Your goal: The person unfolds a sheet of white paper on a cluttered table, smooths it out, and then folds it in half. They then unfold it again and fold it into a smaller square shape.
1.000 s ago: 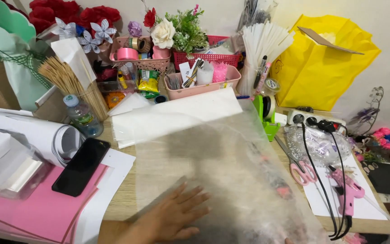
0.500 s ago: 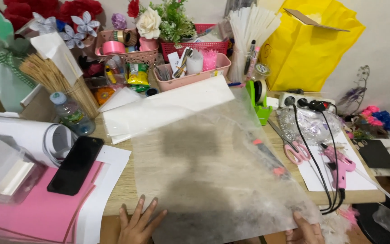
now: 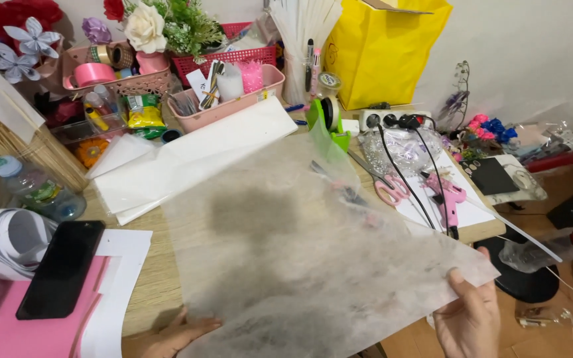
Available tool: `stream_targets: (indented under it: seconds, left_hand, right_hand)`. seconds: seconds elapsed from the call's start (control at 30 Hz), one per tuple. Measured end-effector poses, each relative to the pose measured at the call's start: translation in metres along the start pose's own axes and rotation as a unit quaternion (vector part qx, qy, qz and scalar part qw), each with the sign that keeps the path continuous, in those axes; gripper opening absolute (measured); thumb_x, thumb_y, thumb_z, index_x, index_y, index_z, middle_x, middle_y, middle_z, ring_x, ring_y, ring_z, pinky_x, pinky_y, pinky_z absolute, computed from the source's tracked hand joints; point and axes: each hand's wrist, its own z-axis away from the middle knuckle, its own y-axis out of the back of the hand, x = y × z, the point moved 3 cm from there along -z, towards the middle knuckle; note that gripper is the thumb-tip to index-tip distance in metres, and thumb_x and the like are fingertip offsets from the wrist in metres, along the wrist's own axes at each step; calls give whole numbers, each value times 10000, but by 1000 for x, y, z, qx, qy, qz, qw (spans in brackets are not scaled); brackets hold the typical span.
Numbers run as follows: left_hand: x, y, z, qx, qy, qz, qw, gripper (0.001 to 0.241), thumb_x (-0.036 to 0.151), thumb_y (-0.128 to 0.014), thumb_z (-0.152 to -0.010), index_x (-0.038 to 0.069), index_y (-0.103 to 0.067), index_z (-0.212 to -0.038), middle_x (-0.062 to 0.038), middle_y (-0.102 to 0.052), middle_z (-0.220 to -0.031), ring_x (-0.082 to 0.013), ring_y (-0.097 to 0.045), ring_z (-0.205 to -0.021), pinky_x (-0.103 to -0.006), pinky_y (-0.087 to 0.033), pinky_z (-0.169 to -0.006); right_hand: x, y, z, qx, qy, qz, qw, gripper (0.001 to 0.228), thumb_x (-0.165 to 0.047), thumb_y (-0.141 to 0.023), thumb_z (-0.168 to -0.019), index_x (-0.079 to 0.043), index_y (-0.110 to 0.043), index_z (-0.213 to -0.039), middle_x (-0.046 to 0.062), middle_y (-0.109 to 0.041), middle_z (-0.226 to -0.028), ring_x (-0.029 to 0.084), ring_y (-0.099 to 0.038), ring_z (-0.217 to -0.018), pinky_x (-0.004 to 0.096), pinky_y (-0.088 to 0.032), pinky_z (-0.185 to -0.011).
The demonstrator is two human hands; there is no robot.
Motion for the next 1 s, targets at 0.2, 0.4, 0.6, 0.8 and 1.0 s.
stream_targets:
  seconds: [0.2,0.4,0.6,0.8,1.0]
  left_hand:
    - [14,-28,-9,356,-257,246,864,464,425,-693,-891,89,-813,-1188,-34,-869,-1182,-157,-808,-1113,-301,-590,-959]
    - [18,-32,-18,358,-163,460,796,281,46,-704,-869,-7,-863,-1095,-72,-883,-992,-147,-803,-912,-286,-630,-798]
    - [-39,-47,-37,381,-200,422,798,444,282,-745,-848,27,-825,-1202,-59,-865,-1154,-152,-784,-1084,-287,-551,-969]
    - [4,-7,-3,488,36,612,621,342,49,-662,-946,-50,-844,-1218,-180,-863,-1083,-262,-757,-984,-340,-557,-850]
    - [7,34,-9,537,39,574,617,306,117,-635,-989,-106,-838,-1038,-230,-822,-874,-281,-720,-799,-372,-550,-724]
  right_hand:
    - [-25,-30,-15,-87,65,-45,993,698,-83,-556,-944,-357,-419,-1572,-13,-588,-1481,96,-617,-1198,309,-528,-1006]
    - [-33,-139,-29,-265,37,-71,961,297,-60,-714,-951,-103,-515,-1167,73,-734,-902,125,-748,-687,123,-624,-440]
    - [5,-222,-80,-257,-8,-59,965,473,-69,-691,-943,-215,-398,-1285,16,-552,-866,88,-590,-601,154,-518,-410]
    - [14,-253,-68,-365,78,202,906,1040,-129,-634,-866,-173,60,-1639,223,-511,-1482,297,-567,-1314,457,-458,-1110]
    - [13,-168,-78,-194,186,502,822,727,-355,-660,-859,-155,-464,-1530,183,-432,-1581,334,-435,-1439,516,-410,-1128]
